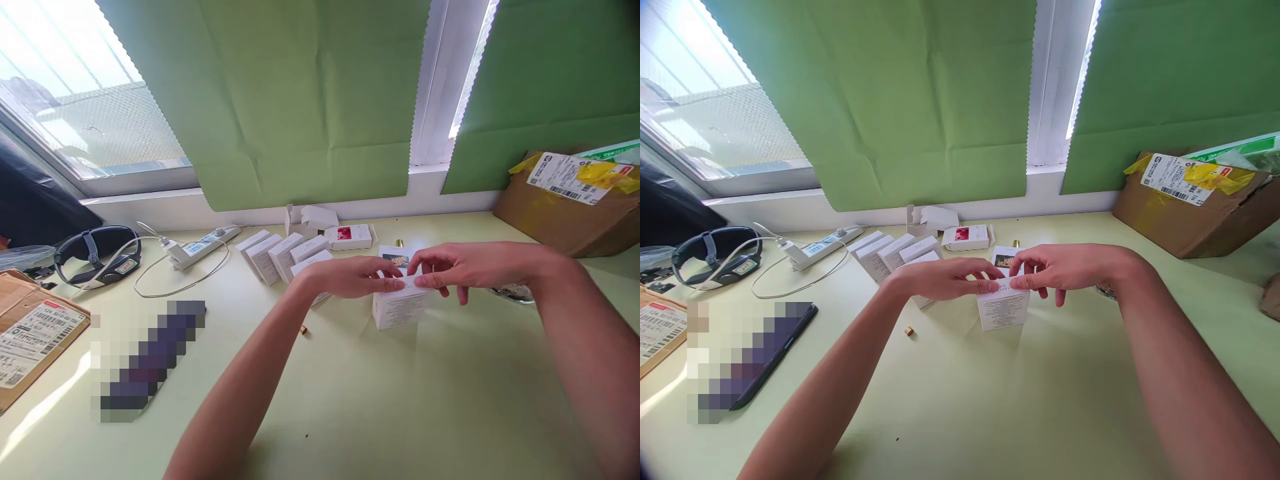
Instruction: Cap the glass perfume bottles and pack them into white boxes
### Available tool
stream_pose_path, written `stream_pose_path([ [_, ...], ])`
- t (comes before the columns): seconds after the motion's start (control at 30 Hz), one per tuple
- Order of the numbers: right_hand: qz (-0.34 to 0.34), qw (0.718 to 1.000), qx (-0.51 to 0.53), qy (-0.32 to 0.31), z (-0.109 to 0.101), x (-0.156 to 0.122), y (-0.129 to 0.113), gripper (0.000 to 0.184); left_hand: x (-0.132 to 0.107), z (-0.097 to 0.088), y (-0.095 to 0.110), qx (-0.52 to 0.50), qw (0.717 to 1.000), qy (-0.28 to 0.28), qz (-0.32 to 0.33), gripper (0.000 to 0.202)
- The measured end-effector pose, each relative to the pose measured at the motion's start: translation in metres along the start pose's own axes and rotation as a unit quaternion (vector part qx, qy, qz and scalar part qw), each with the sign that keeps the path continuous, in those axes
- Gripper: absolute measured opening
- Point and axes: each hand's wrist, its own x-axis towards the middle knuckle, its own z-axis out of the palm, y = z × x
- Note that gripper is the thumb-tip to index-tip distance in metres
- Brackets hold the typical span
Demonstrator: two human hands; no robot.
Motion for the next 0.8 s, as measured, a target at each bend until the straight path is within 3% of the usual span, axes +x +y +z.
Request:
stream_pose_path([
  [0.4,0.026,0.999,0.019,-0.002,0.003,0.009,0.009,0.054,0.003,0.006,0.004,0.037,0.999,-0.009,-0.02,0.056],
  [0.53,0.037,0.999,-0.013,0.011,-0.002,0.01,0.016,0.057,0.001,0.007,0.007,0.082,0.996,0.033,0.011,0.053],
  [0.67,0.026,0.997,-0.019,0.073,-0.013,-0.003,0.025,0.056,-0.005,0.011,0.021,0.155,0.983,0.088,0.037,0.048],
  [0.8,0.046,0.986,-0.003,0.161,-0.022,-0.02,0.031,0.054,-0.007,0.026,0.037,0.224,0.971,0.078,0.027,0.046],
])
